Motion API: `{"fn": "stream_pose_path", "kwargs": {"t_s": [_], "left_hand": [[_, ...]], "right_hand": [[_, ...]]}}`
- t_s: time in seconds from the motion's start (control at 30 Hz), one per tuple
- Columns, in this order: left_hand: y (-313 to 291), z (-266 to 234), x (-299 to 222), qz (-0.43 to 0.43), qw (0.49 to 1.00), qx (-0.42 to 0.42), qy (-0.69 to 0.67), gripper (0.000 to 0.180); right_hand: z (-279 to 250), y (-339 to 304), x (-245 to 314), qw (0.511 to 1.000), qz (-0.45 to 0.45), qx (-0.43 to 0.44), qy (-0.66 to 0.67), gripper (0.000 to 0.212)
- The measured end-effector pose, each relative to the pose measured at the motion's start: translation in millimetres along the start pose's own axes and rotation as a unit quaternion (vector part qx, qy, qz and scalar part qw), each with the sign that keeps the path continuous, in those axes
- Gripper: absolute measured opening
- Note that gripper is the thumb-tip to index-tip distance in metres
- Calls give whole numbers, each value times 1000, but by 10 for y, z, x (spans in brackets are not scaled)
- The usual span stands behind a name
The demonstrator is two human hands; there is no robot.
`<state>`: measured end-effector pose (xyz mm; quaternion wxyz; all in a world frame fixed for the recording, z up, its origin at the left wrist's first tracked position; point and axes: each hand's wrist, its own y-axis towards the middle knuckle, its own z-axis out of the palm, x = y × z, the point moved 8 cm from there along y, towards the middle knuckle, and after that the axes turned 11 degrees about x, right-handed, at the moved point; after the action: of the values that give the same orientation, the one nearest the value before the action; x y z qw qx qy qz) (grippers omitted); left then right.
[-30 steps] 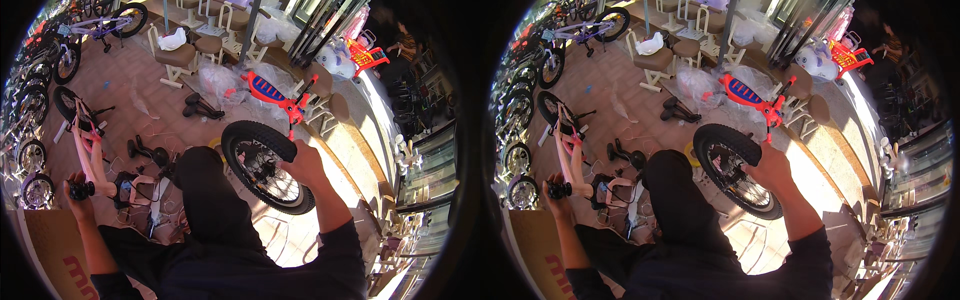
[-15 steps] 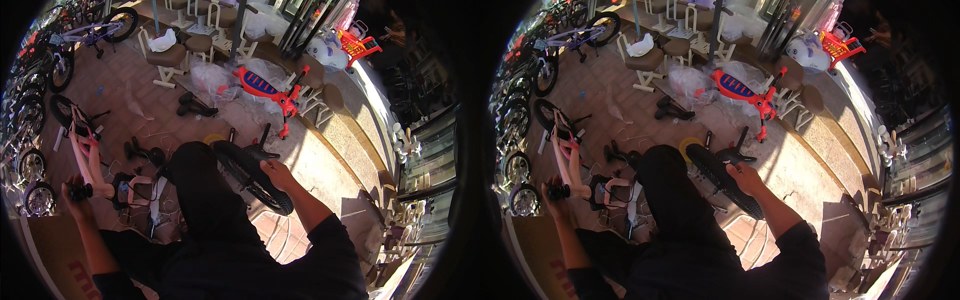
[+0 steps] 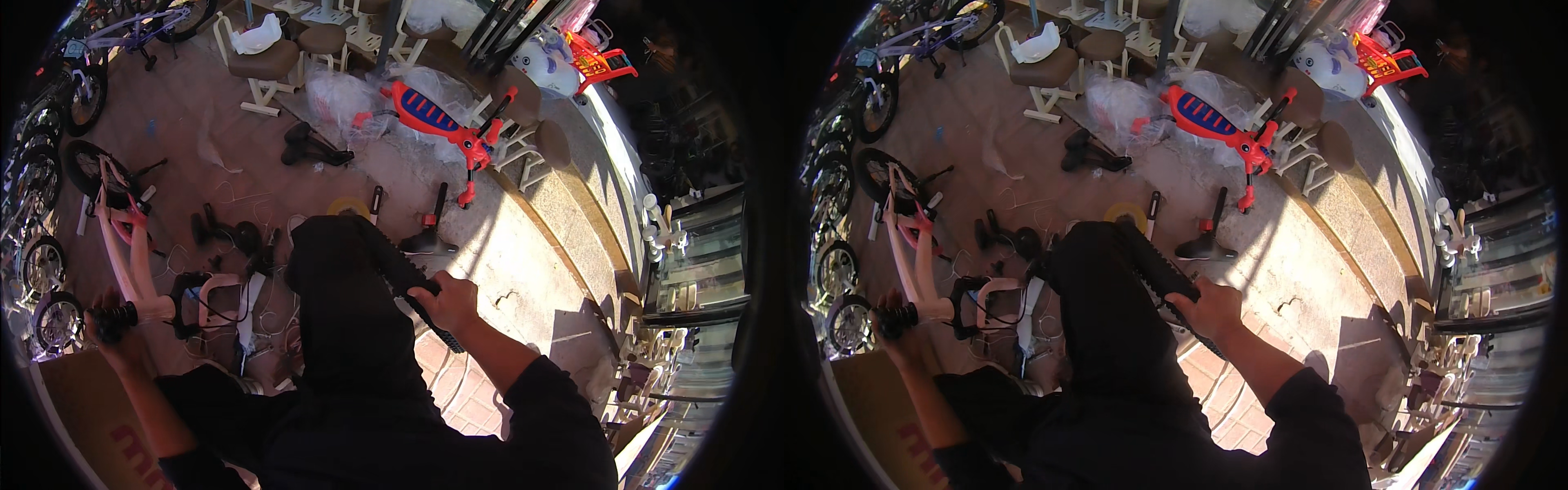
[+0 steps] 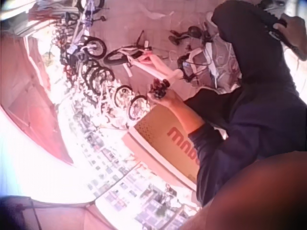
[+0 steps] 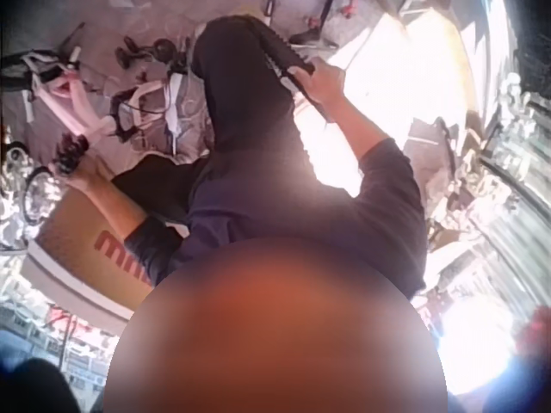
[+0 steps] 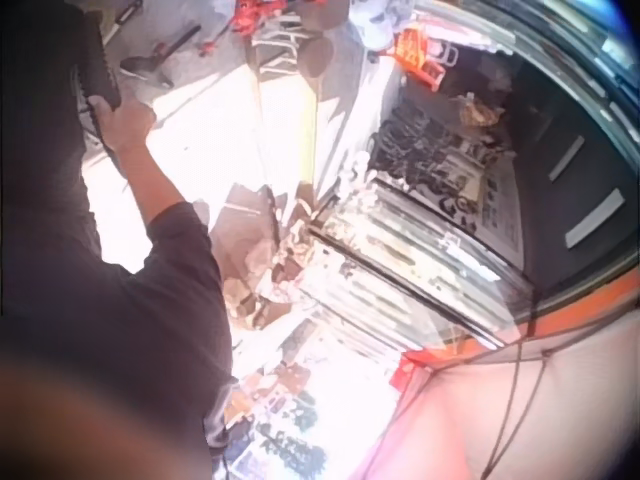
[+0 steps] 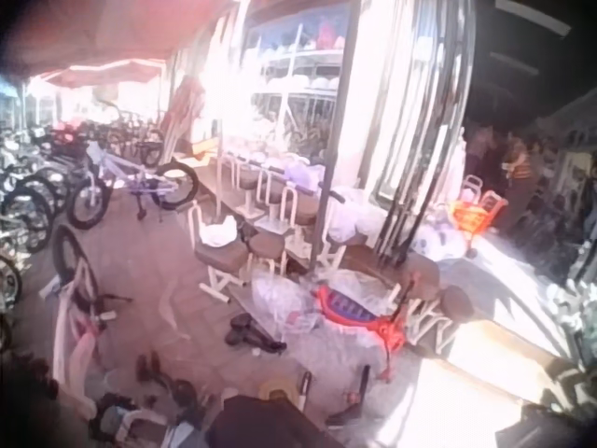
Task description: The person assembles a bicycle by attaching a pedal crank arm to the crankset, inflating a bicycle tire with a pump, and adjusting the pedal with a screwdriver.
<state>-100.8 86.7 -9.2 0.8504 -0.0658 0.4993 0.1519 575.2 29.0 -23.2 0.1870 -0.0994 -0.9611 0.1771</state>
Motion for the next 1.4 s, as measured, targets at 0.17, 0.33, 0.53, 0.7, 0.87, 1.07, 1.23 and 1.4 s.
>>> {"fn": "stream_pose_path", "kwargs": {"t_s": [0.17,0.33,0.53,0.7,0.87,1.07,1.23,1.4], "left_hand": [[31,144,113,32,998,25,39,56],[-52,534,16,20,996,-1,85,52],[-138,476,-72,7,991,-29,132,57],[-163,535,-48,30,993,18,110,55],[-216,511,-96,36,983,68,165,68],[-256,-550,599,-52,988,-143,24,52],[-795,-1022,2197,-309,842,137,421,51],[-983,-720,2480,-295,848,69,436,55]], "right_hand": [[57,-64,83,998,-44,-24,-32,57],[-251,63,678,981,-168,-97,12,59],[-268,351,2734,896,-424,-127,-19,35],[935,526,4056,838,-535,80,-63,47],[2143,970,4687,826,-482,217,-195,53],[2322,1214,4558,847,-464,219,-142,45],[2296,1093,4620,846,-471,223,-114,43],[2194,1061,4626,845,-503,167,-74,38]]}}
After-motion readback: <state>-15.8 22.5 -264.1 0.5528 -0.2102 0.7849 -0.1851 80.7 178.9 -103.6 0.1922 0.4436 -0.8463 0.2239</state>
